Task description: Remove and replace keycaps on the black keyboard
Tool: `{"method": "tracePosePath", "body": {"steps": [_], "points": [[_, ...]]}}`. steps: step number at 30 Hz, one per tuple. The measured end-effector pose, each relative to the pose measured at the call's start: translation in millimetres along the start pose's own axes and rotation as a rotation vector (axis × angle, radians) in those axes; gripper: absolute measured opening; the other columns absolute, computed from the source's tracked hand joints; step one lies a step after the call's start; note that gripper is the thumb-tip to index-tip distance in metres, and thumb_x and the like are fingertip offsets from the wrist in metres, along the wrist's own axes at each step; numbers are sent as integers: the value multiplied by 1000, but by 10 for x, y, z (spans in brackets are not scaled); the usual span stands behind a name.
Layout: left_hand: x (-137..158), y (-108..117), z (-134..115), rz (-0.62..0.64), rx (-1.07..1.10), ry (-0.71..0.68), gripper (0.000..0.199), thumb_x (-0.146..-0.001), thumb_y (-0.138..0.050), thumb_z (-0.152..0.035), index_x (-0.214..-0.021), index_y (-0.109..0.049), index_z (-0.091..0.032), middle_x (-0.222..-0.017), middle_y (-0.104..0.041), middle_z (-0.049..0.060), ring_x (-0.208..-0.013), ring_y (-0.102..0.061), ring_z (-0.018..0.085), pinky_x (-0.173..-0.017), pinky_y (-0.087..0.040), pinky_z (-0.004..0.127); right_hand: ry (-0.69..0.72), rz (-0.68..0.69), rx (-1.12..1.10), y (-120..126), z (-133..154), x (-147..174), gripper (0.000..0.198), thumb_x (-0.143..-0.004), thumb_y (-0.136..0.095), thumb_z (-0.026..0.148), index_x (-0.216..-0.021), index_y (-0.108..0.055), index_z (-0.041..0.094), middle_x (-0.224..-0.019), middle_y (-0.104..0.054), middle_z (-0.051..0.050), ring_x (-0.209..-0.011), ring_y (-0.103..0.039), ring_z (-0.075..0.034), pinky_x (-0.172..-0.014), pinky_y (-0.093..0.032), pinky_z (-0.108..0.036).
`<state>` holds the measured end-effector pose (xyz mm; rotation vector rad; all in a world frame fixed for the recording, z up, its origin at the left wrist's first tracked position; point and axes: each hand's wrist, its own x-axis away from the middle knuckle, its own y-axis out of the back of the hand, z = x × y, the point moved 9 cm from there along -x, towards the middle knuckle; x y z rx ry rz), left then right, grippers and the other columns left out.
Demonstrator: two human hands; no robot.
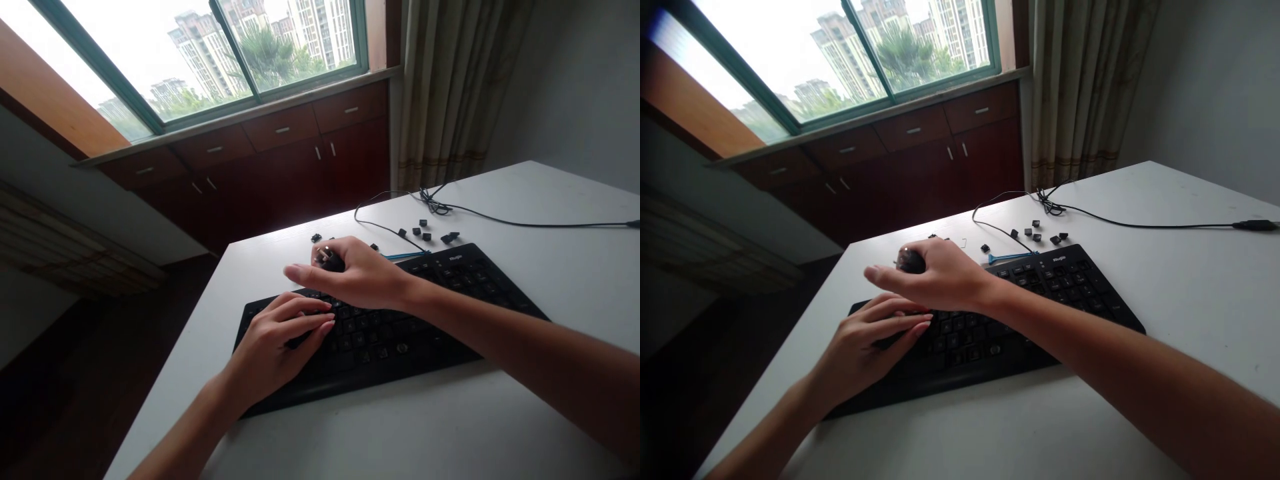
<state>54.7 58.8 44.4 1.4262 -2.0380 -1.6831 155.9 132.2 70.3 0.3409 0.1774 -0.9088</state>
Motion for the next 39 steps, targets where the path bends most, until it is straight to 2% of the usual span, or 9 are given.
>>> {"method": "tracePosePath", "body": {"steps": [5, 11, 17, 19, 22, 26, 33, 39], "points": [[25, 87, 113, -69, 5, 67, 30, -94, -66, -10, -119, -71, -26, -114, -72, 2, -103, -66, 17, -91, -54, 30, -36, -51, -329, -132, -75, -18, 47, -89, -70, 48, -62, -44, 21, -56, -38, 8, -53, -36, -9, -53, -31, -26], [37, 226, 187, -169, -53, 157, 24, -97, -59, -12, -116, -66, -24, -110, -70, 2, -101, -66, 18, -91, -52, 30, 68, -135, -557, -248, 44, -43, 53, -89, -72, 42, -51, -42, 20, -47, -37, 9, -46, -32, -7, -48, -27, -26], [44, 249, 223, -169, -96, 193, 26, -100, -53, -16, -123, -64, -25, -114, -69, 5, -108, -64, 22, -92, -50, 35, 221, -135, -550, -226, 358, 35, 53, -94, -66, 37, -51, -40, 20, -48, -34, 7, -47, -30, -7, -47, -25, -28], [47, 257, 240, -173, -107, 194, 27, -101, -52, -17, -124, -64, -24, -114, -69, 6, -106, -64, 23, -90, -51, 36, 221, -105, -532, -267, 286, 50, 53, -96, -63, 38, -52, -41, 20, -48, -33, 7, -47, -29, -8, -47, -23, -28], [56, 243, 260, -157, -108, 190, 26, -101, -51, -18, -123, -64, -24, -117, -69, 6, -106, -64, 23, -90, -51, 37, 151, -14, -450, -427, 3, 32, 50, -92, -68, 39, -53, -44, 20, -48, -34, 8, -45, -27, -7, -44, -20, -27], [71, 199, 281, -142, -90, 188, 27, -101, -51, -17, -124, -64, -23, -120, -68, 8, -106, -64, 23, -90, -53, 38, 80, 38, -400, -558, -257, -6, 50, -90, -70, 41, -53, -44, 19, -48, -36, 8, -47, -30, -7, -46, -23, -27], [93, 19, 321, -64, -89, 191, 32, -98, -50, -14, -127, -63, -21, -120, -67, 10, -108, -61, 25, -90, -54, 41, 95, 82, -411, -587, -203, 7, 43, -90, -69, 38, -58, -47, 18, -53, -38, 7, -49, -31, -7, -46, -25, -25], [94, -29, 332, -28, -78, 196, 26, -99, -48, -15, -118, -64, -19, -113, -67, 9, -108, -59, 26, -91, -53, 42, 73, 111, -391, -607, -213, 8, 43, -89, -69, 43, -60, -49, 18, -54, -39, 7, -51, -31, -8, -47, -26, -25]]}}
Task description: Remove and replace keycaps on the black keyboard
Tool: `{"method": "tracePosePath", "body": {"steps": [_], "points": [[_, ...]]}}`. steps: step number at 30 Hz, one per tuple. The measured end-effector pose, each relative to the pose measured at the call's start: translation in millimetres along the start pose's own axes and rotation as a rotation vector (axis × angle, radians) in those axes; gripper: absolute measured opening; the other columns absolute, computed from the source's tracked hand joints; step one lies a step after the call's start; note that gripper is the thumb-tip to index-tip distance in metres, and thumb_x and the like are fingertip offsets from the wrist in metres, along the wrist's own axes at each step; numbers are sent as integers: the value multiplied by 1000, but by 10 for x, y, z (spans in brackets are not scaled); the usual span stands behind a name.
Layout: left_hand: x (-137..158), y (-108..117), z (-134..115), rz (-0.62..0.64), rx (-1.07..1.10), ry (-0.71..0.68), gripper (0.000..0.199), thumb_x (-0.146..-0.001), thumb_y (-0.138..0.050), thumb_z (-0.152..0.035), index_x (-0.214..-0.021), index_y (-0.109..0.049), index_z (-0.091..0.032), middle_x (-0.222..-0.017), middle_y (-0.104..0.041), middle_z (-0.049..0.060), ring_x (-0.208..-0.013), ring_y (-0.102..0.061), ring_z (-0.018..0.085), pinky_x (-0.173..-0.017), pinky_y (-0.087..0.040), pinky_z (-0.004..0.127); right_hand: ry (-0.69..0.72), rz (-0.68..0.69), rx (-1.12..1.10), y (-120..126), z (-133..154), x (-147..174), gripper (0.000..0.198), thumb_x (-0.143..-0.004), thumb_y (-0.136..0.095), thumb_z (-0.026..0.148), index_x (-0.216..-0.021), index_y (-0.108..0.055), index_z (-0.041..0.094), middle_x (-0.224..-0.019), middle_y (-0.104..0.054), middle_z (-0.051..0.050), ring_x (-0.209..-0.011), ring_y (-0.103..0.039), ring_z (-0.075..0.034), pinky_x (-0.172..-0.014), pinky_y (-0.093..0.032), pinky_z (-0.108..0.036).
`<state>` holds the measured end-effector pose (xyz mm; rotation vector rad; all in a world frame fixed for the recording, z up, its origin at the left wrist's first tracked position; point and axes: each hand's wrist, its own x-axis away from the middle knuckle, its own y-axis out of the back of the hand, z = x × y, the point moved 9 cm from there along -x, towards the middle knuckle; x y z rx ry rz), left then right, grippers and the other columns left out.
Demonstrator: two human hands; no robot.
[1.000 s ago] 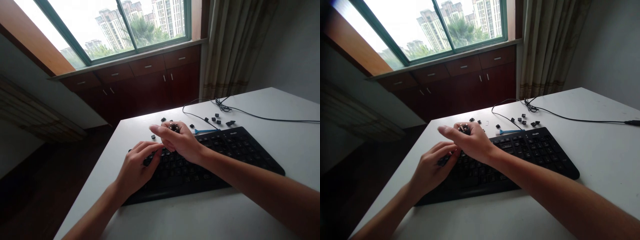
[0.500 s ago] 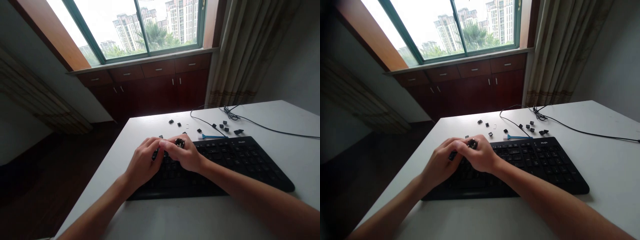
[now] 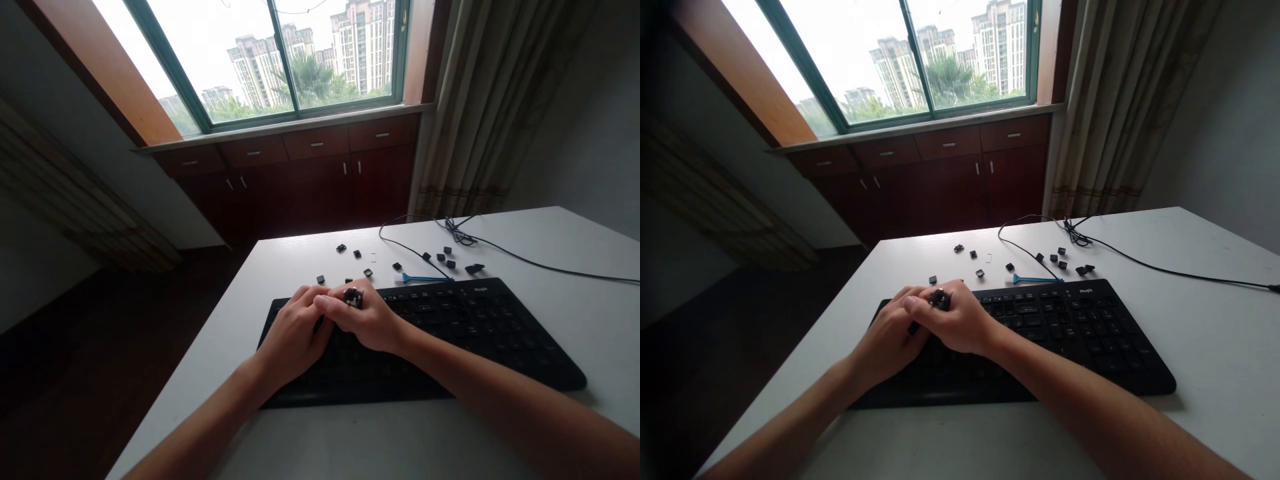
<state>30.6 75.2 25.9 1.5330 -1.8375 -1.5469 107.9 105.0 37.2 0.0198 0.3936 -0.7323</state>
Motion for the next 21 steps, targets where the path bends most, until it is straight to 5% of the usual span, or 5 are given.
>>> {"method": "tracePosePath", "body": {"steps": [9, 21], "points": [[2, -13, -9, 32, 22, 15, 30, -97, -49, -12, -118, -65, -23, -120, -66, 7, -107, -59, 24, -87, -53, 39, 26, 42, 62, -30, 25, 17, 46, -90, -71, 42, -59, -47, 18, -57, -37, 7, -53, -31, -8, -48, -25, -24], [-2, -16, 7, 29, -12, 11, 29, -101, -47, -19, -123, -66, -22, -120, -67, 8, -108, -60, 26, -89, -54, 42, 29, 79, -123, -33, 38, 30, 48, -90, -69, 49, -56, -52, 19, -55, -39, 5, -55, -41, -10, -52, -34, -25]]}}
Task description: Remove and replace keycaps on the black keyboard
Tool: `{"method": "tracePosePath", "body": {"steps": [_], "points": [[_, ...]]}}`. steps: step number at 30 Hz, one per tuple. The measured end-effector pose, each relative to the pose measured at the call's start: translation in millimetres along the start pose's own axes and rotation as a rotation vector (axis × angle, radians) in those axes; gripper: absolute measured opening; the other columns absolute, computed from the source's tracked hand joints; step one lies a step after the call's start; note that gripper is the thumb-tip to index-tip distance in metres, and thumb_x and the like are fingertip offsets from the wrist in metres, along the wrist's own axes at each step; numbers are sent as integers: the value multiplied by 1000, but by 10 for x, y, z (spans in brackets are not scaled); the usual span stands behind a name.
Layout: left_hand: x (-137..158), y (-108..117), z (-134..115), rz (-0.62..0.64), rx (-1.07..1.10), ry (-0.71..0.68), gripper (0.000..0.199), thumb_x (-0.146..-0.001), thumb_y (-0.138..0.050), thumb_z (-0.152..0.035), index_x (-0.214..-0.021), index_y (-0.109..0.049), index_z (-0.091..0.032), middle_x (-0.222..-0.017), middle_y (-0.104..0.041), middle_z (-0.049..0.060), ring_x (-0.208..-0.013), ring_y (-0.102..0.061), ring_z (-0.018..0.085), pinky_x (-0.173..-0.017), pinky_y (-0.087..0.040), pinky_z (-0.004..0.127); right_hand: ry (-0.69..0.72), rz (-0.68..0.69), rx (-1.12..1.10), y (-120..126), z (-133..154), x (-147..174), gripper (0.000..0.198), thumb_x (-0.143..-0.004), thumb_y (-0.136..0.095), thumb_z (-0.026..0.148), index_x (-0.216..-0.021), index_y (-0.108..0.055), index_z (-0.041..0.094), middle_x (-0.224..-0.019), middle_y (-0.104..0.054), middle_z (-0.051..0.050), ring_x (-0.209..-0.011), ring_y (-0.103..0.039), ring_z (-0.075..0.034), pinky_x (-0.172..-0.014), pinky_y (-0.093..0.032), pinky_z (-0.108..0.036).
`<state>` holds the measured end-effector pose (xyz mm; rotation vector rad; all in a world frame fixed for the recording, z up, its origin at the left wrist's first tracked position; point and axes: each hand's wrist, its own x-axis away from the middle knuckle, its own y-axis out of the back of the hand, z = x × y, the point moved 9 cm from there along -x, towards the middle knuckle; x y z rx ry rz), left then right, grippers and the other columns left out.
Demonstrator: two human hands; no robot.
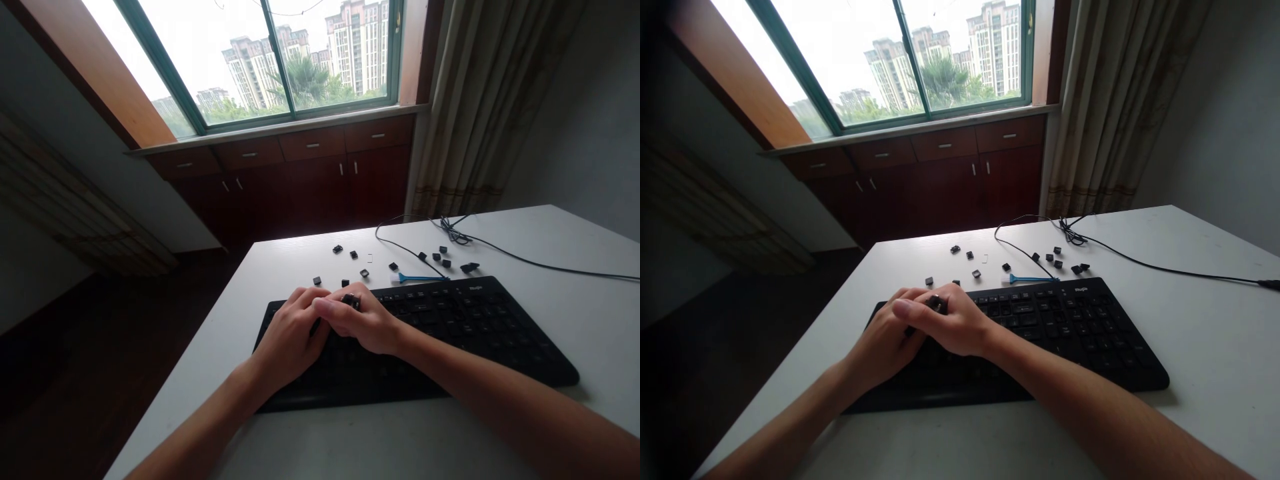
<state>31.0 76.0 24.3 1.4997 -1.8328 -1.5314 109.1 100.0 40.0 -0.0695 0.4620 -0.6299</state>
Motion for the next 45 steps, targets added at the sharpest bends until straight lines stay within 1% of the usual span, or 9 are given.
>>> {"method": "tracePosePath", "body": {"steps": [11, 15, 19, 22, 25, 31, 36, 40, 45], "points": [[9, 36, -39, -22, -19, -25, 28, -100, -48, -17, -120, -66, -21, -119, -67, 9, -109, -60, 27, -90, -54, 43, -33, 46, 197, 49, 222, -68, 53, -89, -68, 57, -58, -48, 19, -56, -38, 6, -52, -33, -9, -48, -25, -26], [-10, 43, -65, -28, -15, -26, 26, -101, -49, -15, -115, -68, -24, -119, -67, 6, -110, -60, 25, -94, -53, 41, -5, -265, 309, 626, 567, -97, 50, -92, -65, 58, -63, -49, 20, -51, -37, 8, -45, -30, -7, -44, -24, -24], [-21, 36, -62, -33, 2, -24, 25, -101, -50, -14, -115, -68, -25, -119, -67, 6, -110, -60, 23, -95, -54, 39, -130, -417, 813, 1129, 602, -3, 34, -90, -69, 52, -89, -70, 18, -59, -55, 4, -51, -46, -10, -50, -35, -24], [-19, 37, -53, -38, -8, -23, 25, -100, -51, -14, -115, -68, -25, -118, -67, 5, -110, -60, 23, -95, -53, 39, -266, -266, 1255, 1227, 391, 32, 34, -96, -62, 46, -113, -75, 20, -93, -73, -6, -75, -64, -17, -66, -46, -27], [-19, 32, -58, -32, -12, -28, 25, -100, -51, -13, -115, -68, -25, -119, -67, 5, -110, -60, 22, -95, -53, 39, -317, -111, 1476, 1201, 183, 48, 36, -95, -63, 46, -118, -76, 21, -115, -72, -11, -87, -68, -22, -72, -46, -30], [-25, 25, -60, -28, -22, -37, 24, -101, -50, -15, -115, -68, -24, -119, -67, 5, -109, -60, 22, -95, -53, 39, -354, -51, 1515, 1171, 87, 12, 24, -91, -69, 40, -100, -80, 20, -107, -74, -11, -82, -69, -24, -63, -42, -31], [-15, 13, -41, -17, -35, -42, 24, -102, -50, -15, -117, -67, -24, -120, -66, 5, -111, -59, 22, -96, -52, 38, -335, -159, 1479, 1325, 547, 90, 29, -90, -71, 47, -102, -75, 21, -93, -76, -6, -80, -68, -21, -65, -45, -29], [-4, 23, -52, -30, -44, -77, 25, -101, -52, -14, -121, -65, -24, -121, -66, 5, -111, -60, 21, -95, -53, 36, -242, -303, 1385, 1585, 1019, 482, 36, -84, -76, 54, -97, -71, 21, -77, -73, -1, -64, -63, -16, -59, -45, -27], [-3, 82, -173, -92, -88, -166, 28, -99, -58, -12, -125, -63, -23, -120, -66, 5, -108, -62, 20, -91, -53, 33, -200, -429, 1393, 1933, 1177, 1116, 37, -86, -73, 55, -96, -70, 20, -87, -75, -5, -70, -66, -18, -66, -50, -31]]}}
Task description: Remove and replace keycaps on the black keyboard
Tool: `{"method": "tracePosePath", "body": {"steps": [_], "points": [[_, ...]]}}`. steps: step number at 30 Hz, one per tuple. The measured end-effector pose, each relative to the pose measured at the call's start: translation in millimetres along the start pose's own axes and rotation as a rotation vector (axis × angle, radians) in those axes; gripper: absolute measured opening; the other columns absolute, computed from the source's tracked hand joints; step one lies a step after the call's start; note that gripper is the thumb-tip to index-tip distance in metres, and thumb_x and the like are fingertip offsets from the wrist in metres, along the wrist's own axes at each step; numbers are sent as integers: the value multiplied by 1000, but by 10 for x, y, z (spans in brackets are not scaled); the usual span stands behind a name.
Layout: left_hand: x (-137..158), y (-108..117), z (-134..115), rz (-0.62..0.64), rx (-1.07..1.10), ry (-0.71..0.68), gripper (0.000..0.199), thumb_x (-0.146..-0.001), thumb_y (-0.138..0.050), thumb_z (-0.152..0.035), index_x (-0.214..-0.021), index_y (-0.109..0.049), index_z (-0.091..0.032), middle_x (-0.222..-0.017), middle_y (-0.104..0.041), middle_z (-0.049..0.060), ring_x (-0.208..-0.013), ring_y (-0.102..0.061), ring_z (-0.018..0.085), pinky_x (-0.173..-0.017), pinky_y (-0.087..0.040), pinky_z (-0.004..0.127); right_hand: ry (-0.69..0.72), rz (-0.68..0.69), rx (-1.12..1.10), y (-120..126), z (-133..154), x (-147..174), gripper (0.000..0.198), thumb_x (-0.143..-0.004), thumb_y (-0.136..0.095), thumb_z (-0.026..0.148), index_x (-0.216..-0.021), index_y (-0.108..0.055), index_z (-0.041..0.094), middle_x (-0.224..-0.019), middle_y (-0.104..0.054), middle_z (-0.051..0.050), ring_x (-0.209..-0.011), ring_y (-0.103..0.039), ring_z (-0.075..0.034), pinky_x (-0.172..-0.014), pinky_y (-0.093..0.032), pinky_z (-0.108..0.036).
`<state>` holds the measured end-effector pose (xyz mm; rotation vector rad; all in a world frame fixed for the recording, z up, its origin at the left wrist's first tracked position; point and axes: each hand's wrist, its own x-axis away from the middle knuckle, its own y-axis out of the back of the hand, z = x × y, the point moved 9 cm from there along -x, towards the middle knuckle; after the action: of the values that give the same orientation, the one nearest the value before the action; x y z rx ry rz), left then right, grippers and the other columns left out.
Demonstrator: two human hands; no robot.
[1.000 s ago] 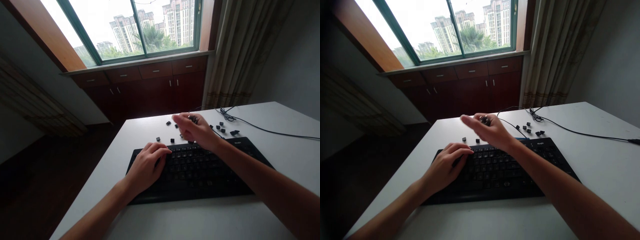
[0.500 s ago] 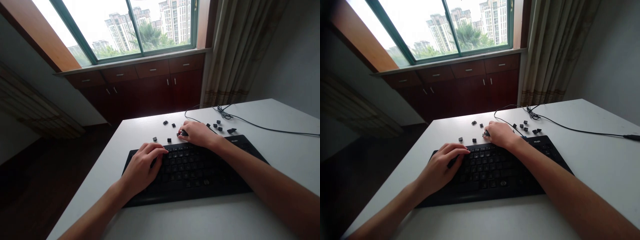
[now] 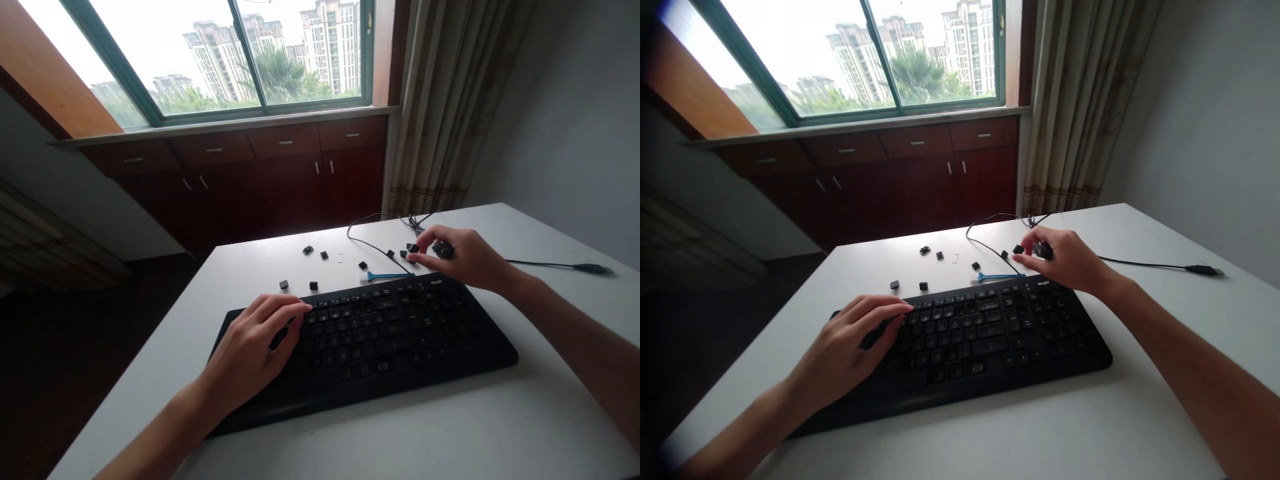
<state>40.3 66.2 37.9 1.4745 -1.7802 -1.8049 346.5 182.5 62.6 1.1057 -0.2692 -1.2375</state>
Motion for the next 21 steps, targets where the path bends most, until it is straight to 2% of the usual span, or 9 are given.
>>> {"method": "tracePosePath", "body": {"steps": [3, 8, 11, 15, 21], "points": [[-70, 4, -169, -9, 31, -37, 30, -97, -61, -11, -125, -63, -22, -118, -67, 6, -105, -63, 19, -89, -53, 32, 15, -9, -39, -48, -26, 161, 33, -90, -70, 52, -99, -70, 20, -91, -76, -5, -78, -69, -20, -74, -53, -33], [-307, -101, -563, 12, 131, -72, 33, -98, -62, -13, -130, -60, -20, -114, -71, 6, -100, -64, 20, -87, -54, 34, 146, 73, -70, -334, 453, 325, 23, -94, -68, 43, -100, -68, 21, -89, -74, -3, -73, -69, -17, -69, -53, -31], [-390, -142, -703, -34, 159, -94, 38, -97, -62, -13, -134, -57, -19, -116, -72, 7, -99, -64, 20, -88, -55, 36, 260, 75, -63, -427, 740, 432, 18, -94, -67, 38, -100, -66, 21, -88, -73, -1, -71, -68, -15, -68, -52, -29], [-284, -205, -866, -4, 87, -208, 51, -96, -58, -6, -144, -52, -20, -128, -68, 8, -103, -63, 22, -92, -54, 39, 370, 30, -69, -422, 954, 536, 14, -93, -69, 33, -100, -64, 21, -87, -73, -1, -72, -68, -15, -65, -49, -27], [-138, -211, -965, 34, 180, -206, 51, -95, -56, -5, -144, -54, -17, -128, -67, 10, -104, -61, 22, -91, -55, 37, 519, -14, -112, -448, 1195, 642, 15, -87, -69, 21, -99, -60, 20, -80, -70, -1, -67, -65, -15, -60, -46, -26]]}}
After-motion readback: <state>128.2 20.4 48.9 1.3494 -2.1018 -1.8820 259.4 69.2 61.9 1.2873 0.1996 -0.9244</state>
